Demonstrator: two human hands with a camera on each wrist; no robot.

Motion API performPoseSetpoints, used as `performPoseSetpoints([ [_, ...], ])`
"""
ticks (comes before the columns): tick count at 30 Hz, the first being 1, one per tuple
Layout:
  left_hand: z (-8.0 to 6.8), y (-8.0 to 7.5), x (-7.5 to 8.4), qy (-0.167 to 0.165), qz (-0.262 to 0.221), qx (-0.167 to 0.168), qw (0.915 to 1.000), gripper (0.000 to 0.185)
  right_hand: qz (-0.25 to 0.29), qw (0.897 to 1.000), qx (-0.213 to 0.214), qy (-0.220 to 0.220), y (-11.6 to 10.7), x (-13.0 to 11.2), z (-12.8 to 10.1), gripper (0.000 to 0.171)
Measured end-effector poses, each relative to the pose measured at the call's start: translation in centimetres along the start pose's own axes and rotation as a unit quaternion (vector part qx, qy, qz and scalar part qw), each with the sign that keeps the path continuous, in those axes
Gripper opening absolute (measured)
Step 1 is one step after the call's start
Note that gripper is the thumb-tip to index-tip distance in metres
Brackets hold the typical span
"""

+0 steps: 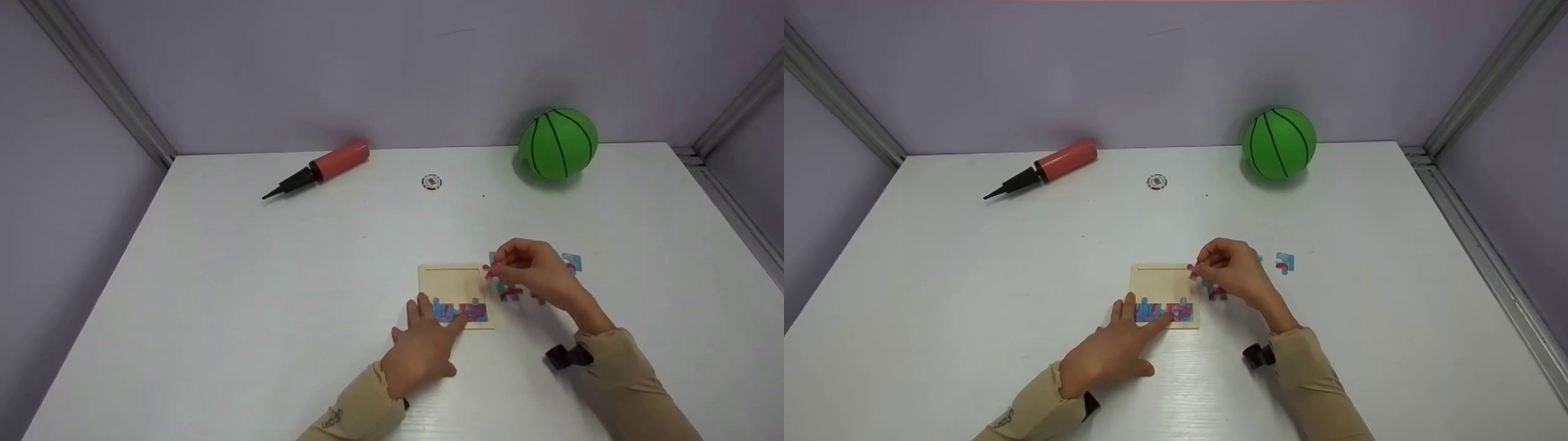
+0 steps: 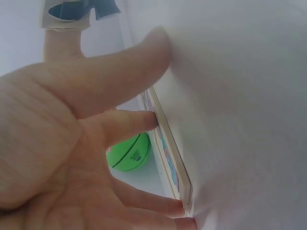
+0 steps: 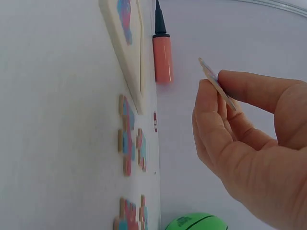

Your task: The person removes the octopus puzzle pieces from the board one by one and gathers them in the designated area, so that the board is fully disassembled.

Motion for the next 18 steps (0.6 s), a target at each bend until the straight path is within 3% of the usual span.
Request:
performPoseSetpoints([
  [8, -0.1, 0.0, 0.0, 0.004, 0.002, 0.005, 1.0000, 0.080, -0.039, 0.998, 0.007, 0.037, -3.1, 2.5, -1.3, 0.023],
  [18, 0.1, 0.0, 0.1, 0.003, 0.006, 0.009, 0.9999, 0.079, -0.049, 0.998, 0.018, 0.035, -7.4, 4.2, -2.9, 0.026],
])
Point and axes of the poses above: each hand's wrist, its own z-axis towards the middle knuckle, its own y-axis out of the palm, x = y × z, the point moved 10 cm from there along z, towards the middle knuckle, and after that the axes turned 1 degree about y, right-handed, at the moved point
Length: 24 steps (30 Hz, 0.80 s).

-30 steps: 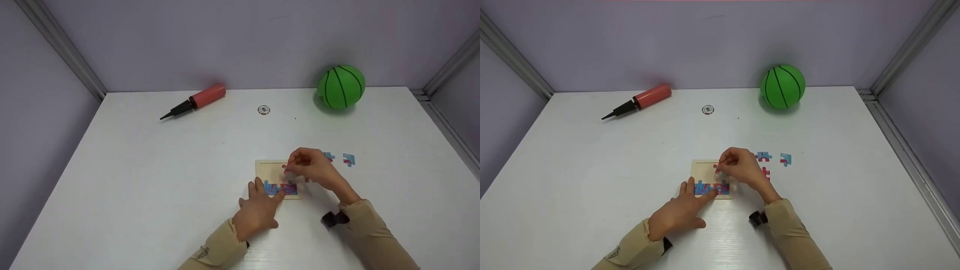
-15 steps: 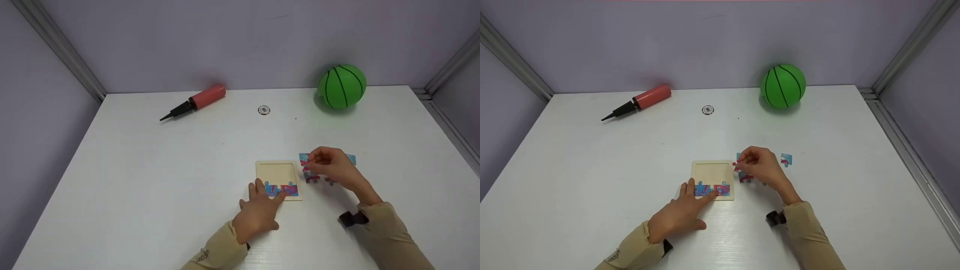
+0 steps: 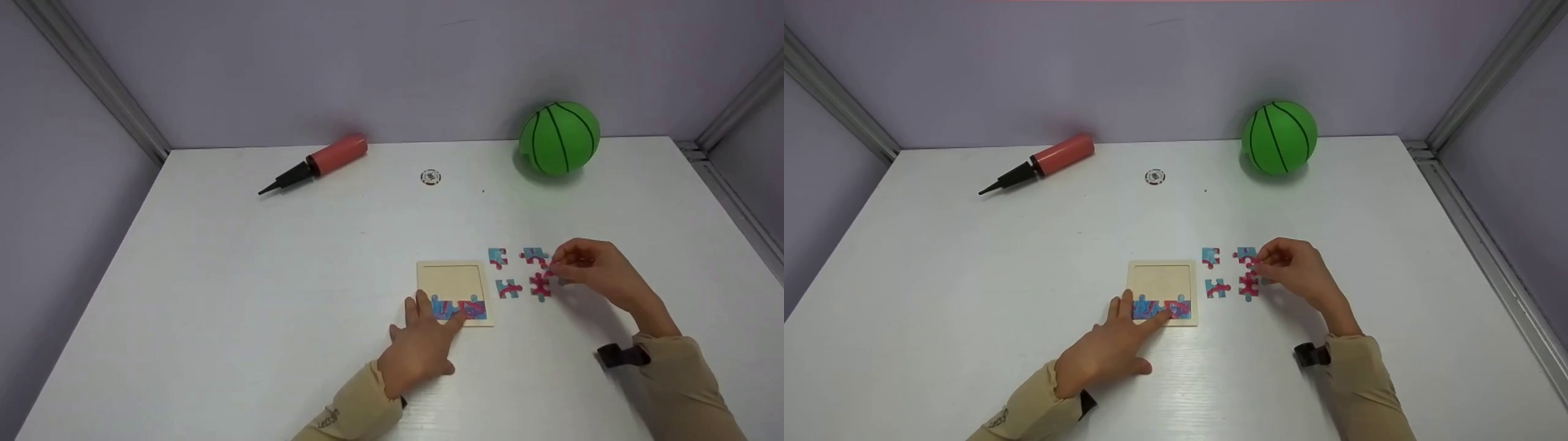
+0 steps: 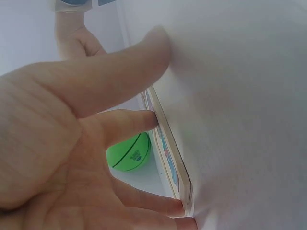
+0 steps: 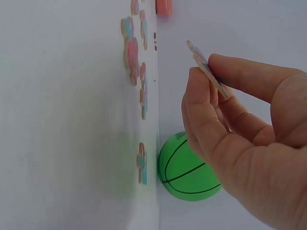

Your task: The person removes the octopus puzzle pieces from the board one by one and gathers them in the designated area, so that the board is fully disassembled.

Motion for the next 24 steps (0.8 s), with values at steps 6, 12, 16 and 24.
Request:
performPoseSetpoints([
  [6, 0.1, 0.0, 0.0, 0.003, 0.003, 0.000, 1.0000, 0.079, -0.011, 0.999, -0.010, 0.031, -1.1, 2.0, -0.8, 0.027],
  [12, 0.0, 0.2, -0.2, -0.002, -0.007, -0.002, 1.0000, 0.080, -0.020, 0.998, -0.045, 0.037, -1.2, 3.1, -1.0, 0.024],
  [16, 0.0, 0.3, -0.2, 0.000, -0.004, -0.002, 1.0000, 0.080, -0.050, 0.996, -0.058, 0.048, -1.0, 3.6, -1.1, 0.021],
  [24, -0.1, 0.1, -0.1, 0.002, -0.004, 0.005, 1.0000, 0.078, -0.155, 0.986, -0.020, 0.057, -1.9, 3.9, -0.9, 0.020],
])
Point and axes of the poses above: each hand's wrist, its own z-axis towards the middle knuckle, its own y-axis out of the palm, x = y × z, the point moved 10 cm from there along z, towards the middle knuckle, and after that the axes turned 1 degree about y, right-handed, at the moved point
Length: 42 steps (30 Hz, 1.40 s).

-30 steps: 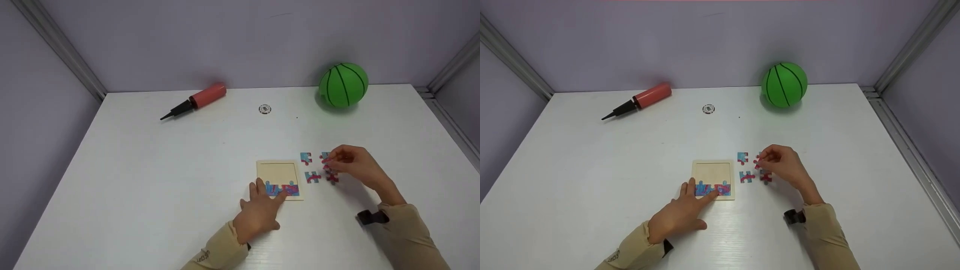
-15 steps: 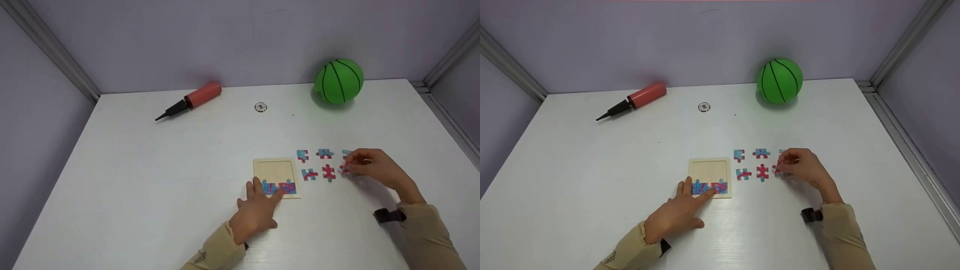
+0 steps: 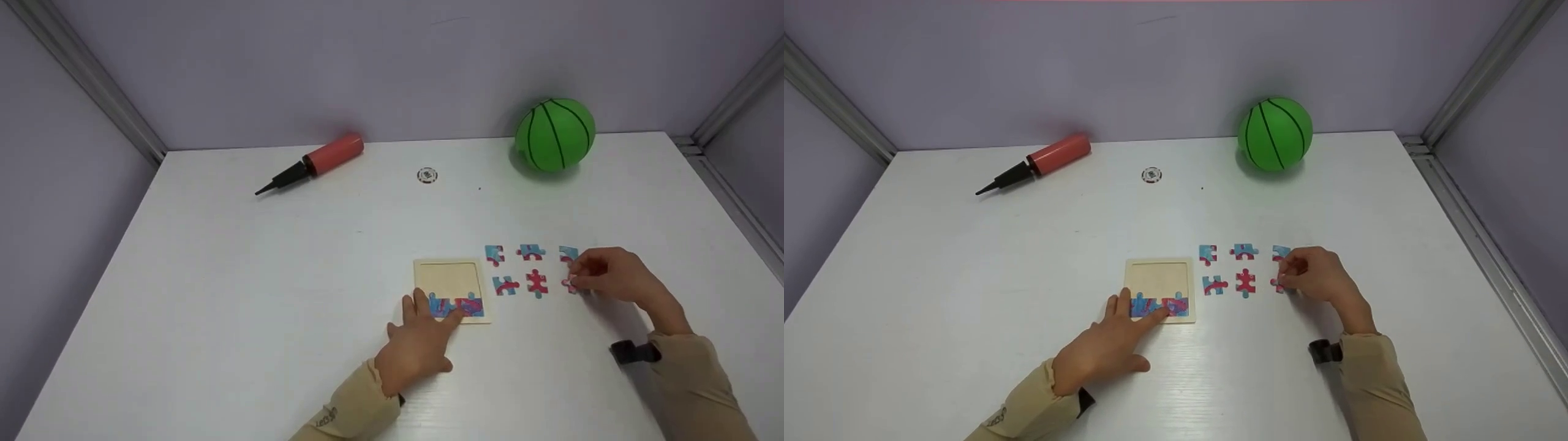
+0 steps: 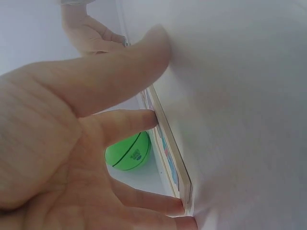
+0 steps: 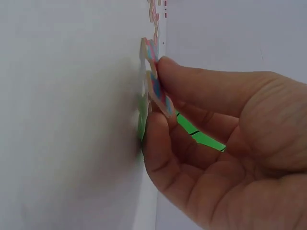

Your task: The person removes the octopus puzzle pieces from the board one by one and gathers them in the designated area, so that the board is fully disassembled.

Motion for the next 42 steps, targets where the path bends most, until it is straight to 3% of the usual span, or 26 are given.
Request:
performPoseSetpoints([
  [12, 0.0, -0.1, 0.0, -0.001, -0.008, -0.005, 1.0000, 0.078, -0.043, 0.999, 0.030, 0.010, -0.6, 0.2, 0.1, 0.026],
  [25, 0.0, -0.2, 0.3, 0.010, -0.003, -0.001, 0.9999, 0.083, -0.020, 0.999, 0.040, 0.023, -0.9, 0.4, 0.1, 0.033],
  [33, 0.0, -0.5, 0.4, 0.011, 0.003, 0.005, 0.9999, 0.085, -0.010, 0.997, 0.075, -0.029, -1.0, -2.3, 0.2, 0.028],
  [42, -1.1, -0.1, 0.0, 0.015, 0.017, 0.036, 0.9991, 0.088, 0.012, 0.996, 0.052, -0.077, 1.9, -7.6, 0.6, 0.017],
])
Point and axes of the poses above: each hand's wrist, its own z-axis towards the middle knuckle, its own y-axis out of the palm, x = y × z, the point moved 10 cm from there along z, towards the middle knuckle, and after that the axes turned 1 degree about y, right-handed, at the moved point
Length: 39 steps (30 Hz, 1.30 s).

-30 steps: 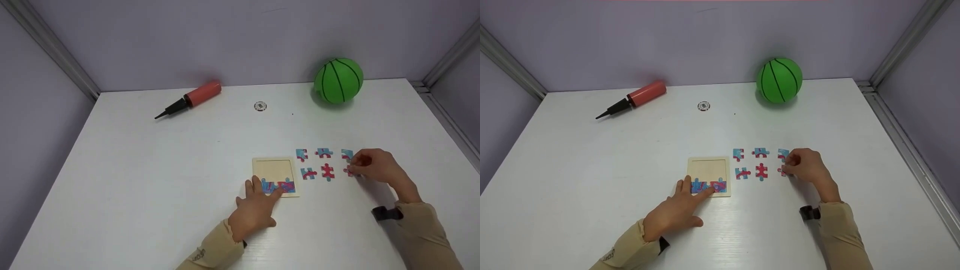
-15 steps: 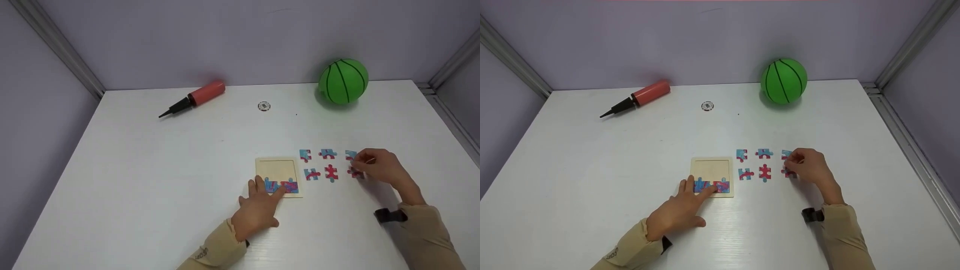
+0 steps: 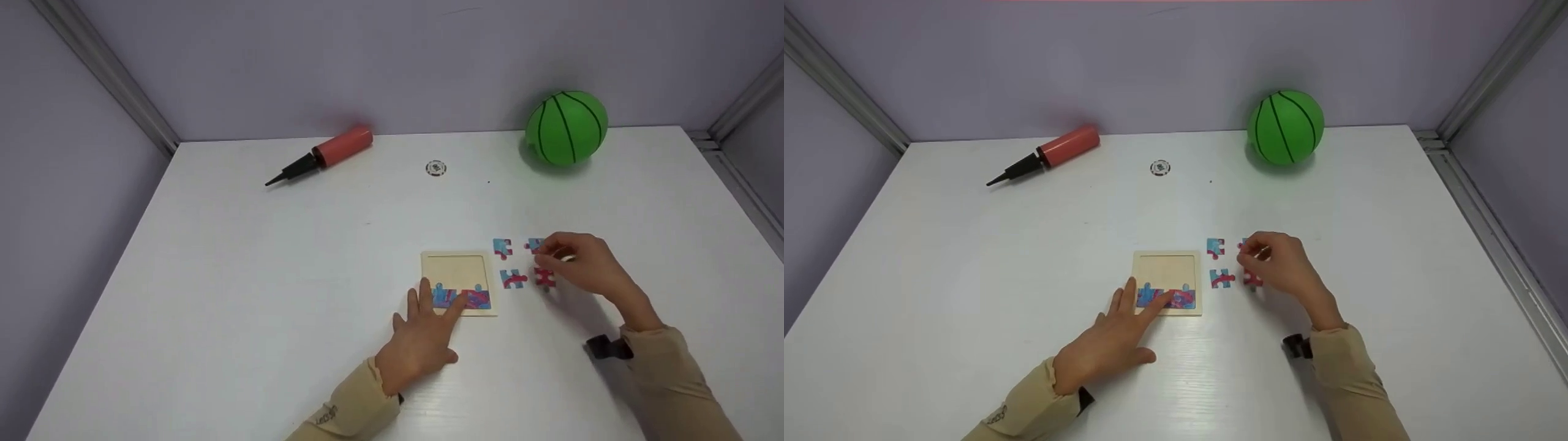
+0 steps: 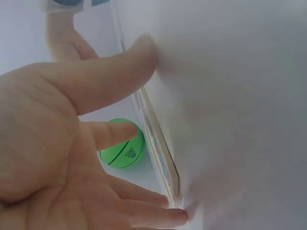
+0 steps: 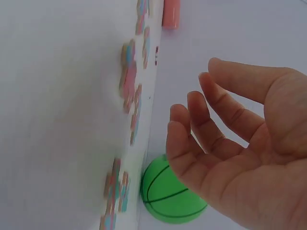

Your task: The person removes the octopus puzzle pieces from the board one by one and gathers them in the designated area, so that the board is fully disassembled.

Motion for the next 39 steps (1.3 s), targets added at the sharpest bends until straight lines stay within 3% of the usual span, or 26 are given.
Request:
performPoseSetpoints([
  [9, -0.7, 0.8, 0.5, 0.015, 0.045, -0.007, 0.9989, 0.088, 0.057, 0.993, -0.058, -0.090, 4.3, -5.8, 1.6, 0.009],
  [13, -0.7, 0.6, 0.4, 0.009, 0.063, 0.004, 0.9980, 0.087, 0.064, 0.990, -0.082, -0.096, 6.2, -7.2, 2.3, 0.008],
  [24, 0.0, 0.2, 0.3, 0.000, 0.059, 0.014, 0.9981, 0.093, 0.059, 0.982, -0.124, -0.126, 9.8, -9.9, 3.3, 0.010],
  [34, 0.2, 0.3, 0.2, -0.007, 0.059, 0.015, 0.9981, 0.094, 0.028, 0.978, -0.164, -0.129, 11.4, -10.4, 2.8, 0.017],
  [39, 0.1, 0.7, 0.0, -0.011, 0.049, 0.000, 0.9988, 0.093, 0.021, 0.971, -0.174, -0.164, 11.9, -10.8, 2.3, 0.017],
])
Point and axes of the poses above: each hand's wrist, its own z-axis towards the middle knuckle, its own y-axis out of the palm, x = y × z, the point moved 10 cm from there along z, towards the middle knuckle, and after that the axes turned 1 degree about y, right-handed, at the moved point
